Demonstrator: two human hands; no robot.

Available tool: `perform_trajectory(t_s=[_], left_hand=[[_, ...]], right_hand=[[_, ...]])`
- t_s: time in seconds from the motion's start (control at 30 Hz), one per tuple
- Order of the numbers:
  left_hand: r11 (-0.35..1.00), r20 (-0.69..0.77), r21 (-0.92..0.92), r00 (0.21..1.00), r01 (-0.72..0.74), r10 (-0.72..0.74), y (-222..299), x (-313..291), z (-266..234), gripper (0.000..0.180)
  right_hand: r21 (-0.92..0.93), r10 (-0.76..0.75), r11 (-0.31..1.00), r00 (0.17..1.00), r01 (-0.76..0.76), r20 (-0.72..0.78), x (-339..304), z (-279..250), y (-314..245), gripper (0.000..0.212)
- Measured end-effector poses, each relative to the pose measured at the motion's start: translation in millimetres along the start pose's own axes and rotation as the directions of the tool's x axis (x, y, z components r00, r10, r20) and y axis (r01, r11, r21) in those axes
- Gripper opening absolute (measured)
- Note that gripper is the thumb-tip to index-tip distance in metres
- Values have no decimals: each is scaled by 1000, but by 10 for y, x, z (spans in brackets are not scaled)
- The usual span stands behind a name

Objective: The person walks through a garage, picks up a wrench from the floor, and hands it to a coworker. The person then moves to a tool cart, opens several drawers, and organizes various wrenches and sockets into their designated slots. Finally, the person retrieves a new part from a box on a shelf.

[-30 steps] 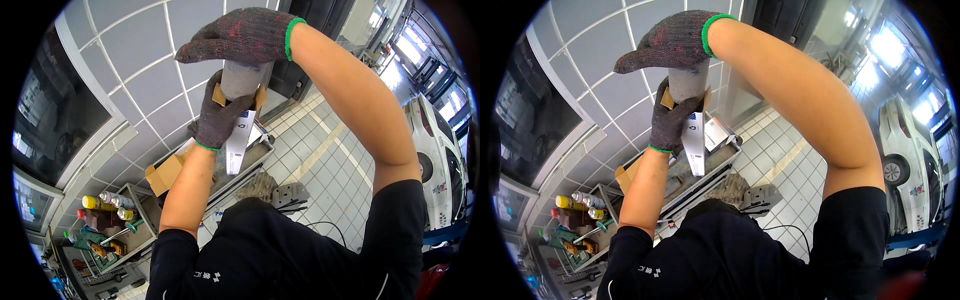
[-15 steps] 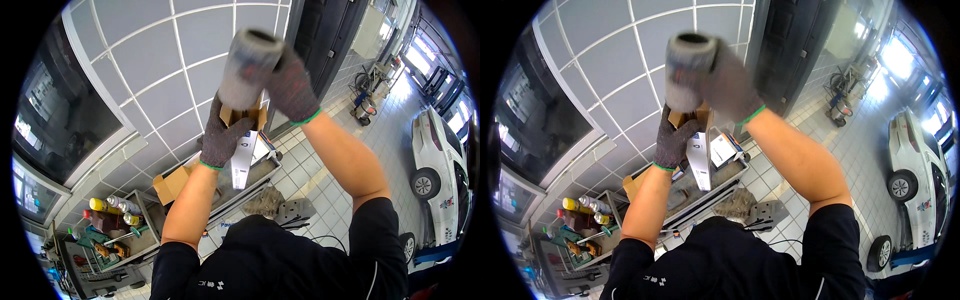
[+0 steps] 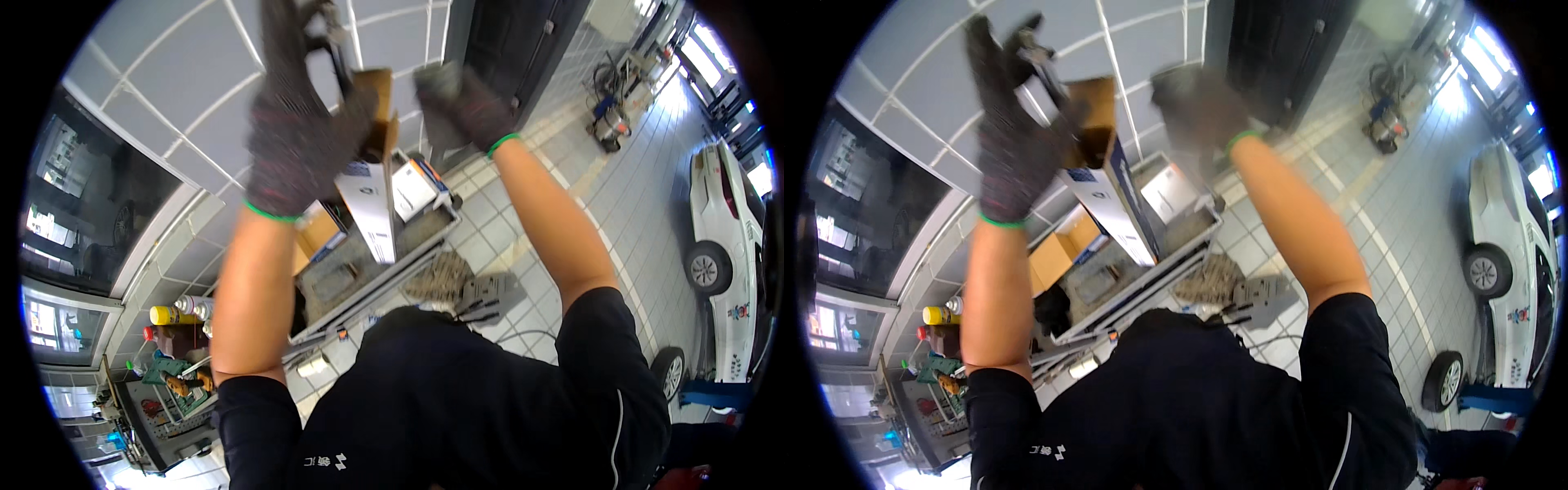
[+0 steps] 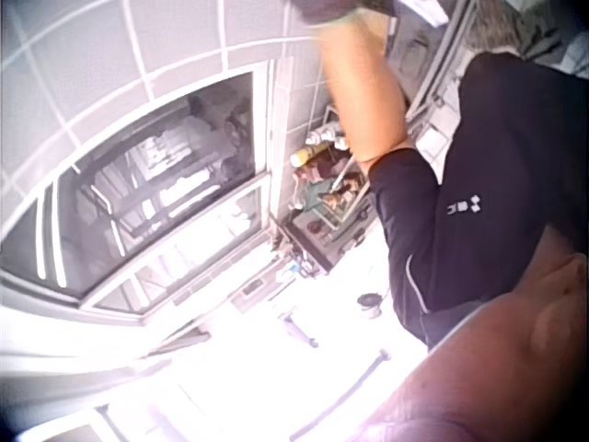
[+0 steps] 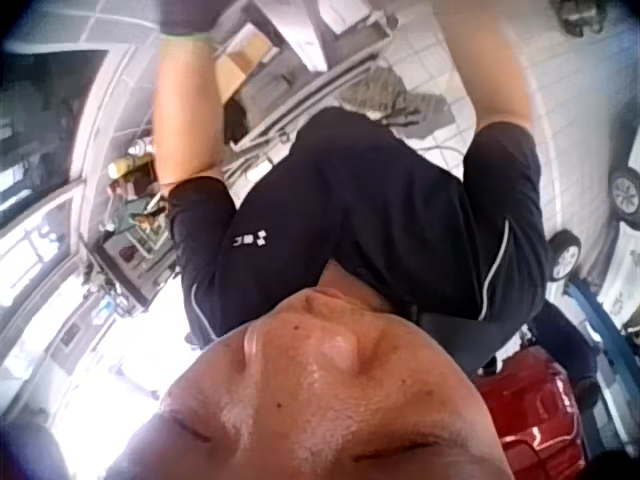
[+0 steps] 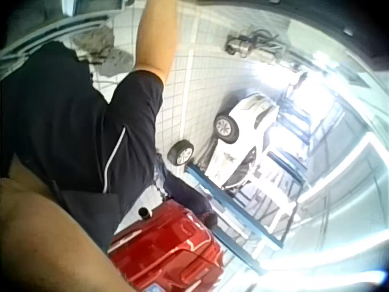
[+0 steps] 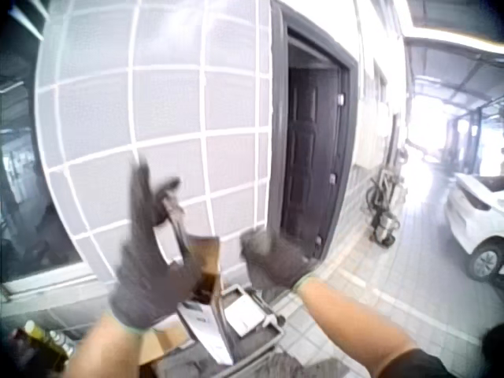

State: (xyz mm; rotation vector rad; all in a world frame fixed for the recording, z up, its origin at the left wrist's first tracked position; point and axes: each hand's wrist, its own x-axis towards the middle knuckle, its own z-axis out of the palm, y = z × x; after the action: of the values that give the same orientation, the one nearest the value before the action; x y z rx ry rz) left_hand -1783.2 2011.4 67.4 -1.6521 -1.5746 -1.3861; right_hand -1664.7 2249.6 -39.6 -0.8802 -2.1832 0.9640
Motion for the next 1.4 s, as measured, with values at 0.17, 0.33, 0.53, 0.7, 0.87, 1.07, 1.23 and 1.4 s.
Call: perform_trajectory(t_s=[0.17, 0.33, 0.53, 0.7, 0.87, 1.07, 1.23, 1.4], left_hand=[[922, 273, -300, 948, 245, -163, -568, 414, -332, 60], [950, 387, 234, 876, 208, -287, -733, 409, -730, 58], [861, 547, 490, 720, 136, -426, -720, 696, -1056, 57], [839, 601, 529, 643, 125, -474, -819, 808, -940, 56], [770, 570, 621, 591, 145, -571, -678, 864, -1110, 54], [694, 525, 701, 542, 162, -656, -426, 908, -1181, 53], [701, 535, 692, 528, 174, -659, -543, 794, -1018, 52], [672, 519, 720, 507, 174, -688, -509, 739, -971, 51]], right_hand=[[-362, 135, 931, 882, 43, 452, -617, 1339, 1247, 98], [-160, 79, 987, 859, 4, 506, -548, 1919, 1834, 86], [936, -629, 125, 703, -330, 332, -548, 1166, 416, 105], [564, -599, 667, 801, 487, 17, -830, 757, -299, 113], [584, -529, 724, 839, 367, 128, -759, 665, -281, 85], [656, -564, 661, 817, 364, 116, -713, 695, -303, 83], [679, -578, 635, 810, 370, 99, -641, 715, -197, 79], [703, -593, 595, 804, 390, 56, -561, 710, -117, 72]])
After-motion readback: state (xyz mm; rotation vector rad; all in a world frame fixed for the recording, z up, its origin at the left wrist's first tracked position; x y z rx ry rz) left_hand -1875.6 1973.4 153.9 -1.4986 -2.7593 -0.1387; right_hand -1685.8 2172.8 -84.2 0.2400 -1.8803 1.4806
